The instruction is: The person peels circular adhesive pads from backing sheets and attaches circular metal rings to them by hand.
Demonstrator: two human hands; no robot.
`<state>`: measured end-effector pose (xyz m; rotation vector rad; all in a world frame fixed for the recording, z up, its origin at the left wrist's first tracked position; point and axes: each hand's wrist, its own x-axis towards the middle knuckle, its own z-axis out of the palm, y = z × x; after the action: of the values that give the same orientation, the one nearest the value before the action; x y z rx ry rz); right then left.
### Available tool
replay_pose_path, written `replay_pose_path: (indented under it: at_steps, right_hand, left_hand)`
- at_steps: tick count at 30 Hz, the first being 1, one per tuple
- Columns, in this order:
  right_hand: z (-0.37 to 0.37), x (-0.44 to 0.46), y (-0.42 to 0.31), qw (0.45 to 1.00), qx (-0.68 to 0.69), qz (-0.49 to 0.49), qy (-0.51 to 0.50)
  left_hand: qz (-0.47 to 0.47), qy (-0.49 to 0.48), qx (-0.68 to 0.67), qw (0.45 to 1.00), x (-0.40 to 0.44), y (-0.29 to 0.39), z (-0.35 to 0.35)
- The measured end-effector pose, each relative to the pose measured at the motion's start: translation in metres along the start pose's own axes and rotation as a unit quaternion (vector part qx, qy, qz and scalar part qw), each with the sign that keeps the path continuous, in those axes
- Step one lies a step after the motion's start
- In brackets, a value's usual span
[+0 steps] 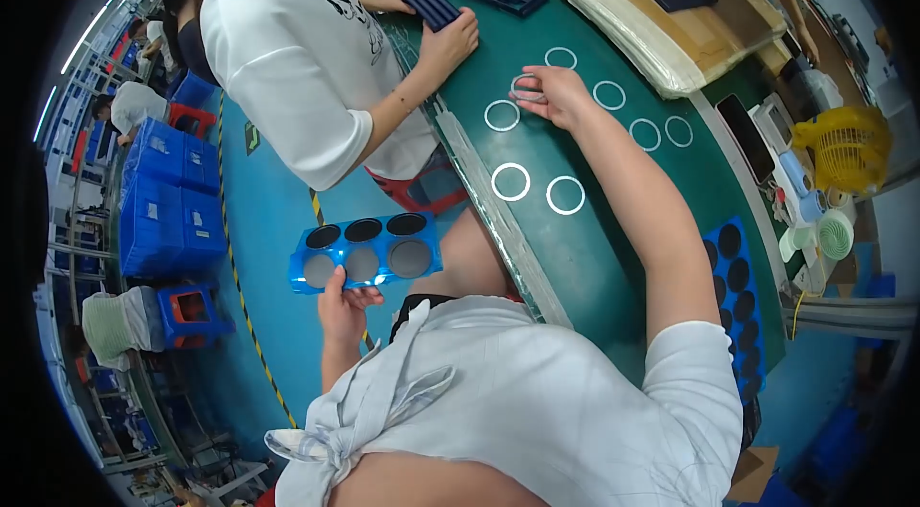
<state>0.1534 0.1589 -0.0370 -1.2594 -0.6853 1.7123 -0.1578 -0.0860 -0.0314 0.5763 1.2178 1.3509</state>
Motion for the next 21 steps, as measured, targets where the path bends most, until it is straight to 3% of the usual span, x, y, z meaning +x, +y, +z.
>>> replay_pose_path:
  at_steps: [6, 7, 8, 9, 11, 12, 13, 14, 15, 17, 19, 21]
  right_hand:
    - [0.018, 0.029, -0.002, 0.996, -0.063, -0.052, 0.046]
    - [0.021, 0.023, -0.004, 0.981, -0.152, -0.093, 0.079]
    - [0.023, 0.021, -0.002, 0.956, -0.24, -0.132, 0.107]
    - [0.014, 0.027, 0.008, 0.891, -0.379, -0.22, 0.116]
    - [0.032, -0.023, 0.019, 0.796, -0.445, -0.405, 0.069]
    - [0.052, -0.064, 0.022, 0.808, -0.413, -0.42, -0.016]
    - [0.065, -0.094, 0.033, 0.845, -0.355, -0.377, -0.135]
    - [0.071, -0.119, 0.036, 0.782, -0.431, -0.368, -0.26]
    - [0.074, -0.132, 0.055, 0.728, -0.47, -0.405, -0.292]
    - [0.085, -0.148, 0.08, 0.668, -0.518, -0.472, -0.249]
    - [0.083, -0.143, 0.101, 0.642, -0.544, -0.493, -0.219]
    - [0.084, -0.147, 0.107, 0.593, -0.569, -0.546, -0.163]
  left_hand:
    - [0.002, 0.011, 0.001, 1.0, -0.002, 0.006, 0.009]
    - [-0.003, 0.026, -0.011, 1.0, -0.003, 0.007, 0.011]
    - [-0.009, 0.044, -0.024, 0.999, -0.005, 0.008, 0.012]
    - [-0.013, 0.056, -0.034, 0.998, -0.005, 0.01, 0.016]
    - [-0.032, 0.061, -0.033, 0.997, -0.002, 0.006, 0.012]
    - [-0.039, 0.06, -0.031, 0.997, 0.0, 0.004, 0.014]
    - [-0.049, 0.051, -0.032, 0.997, 0.002, 0.002, 0.014]
    - [-0.06, 0.038, -0.031, 0.997, 0.004, 0.001, 0.015]
    - [-0.057, 0.011, -0.034, 0.998, 0.005, -0.001, 0.017]
    - [-0.055, -0.008, -0.035, 0.998, 0.006, -0.002, 0.02]
    - [-0.05, -0.027, -0.037, 0.998, 0.004, -0.006, 0.023]
    - [-0.054, -0.099, -0.06, 0.992, 0.0, -0.012, 0.023]
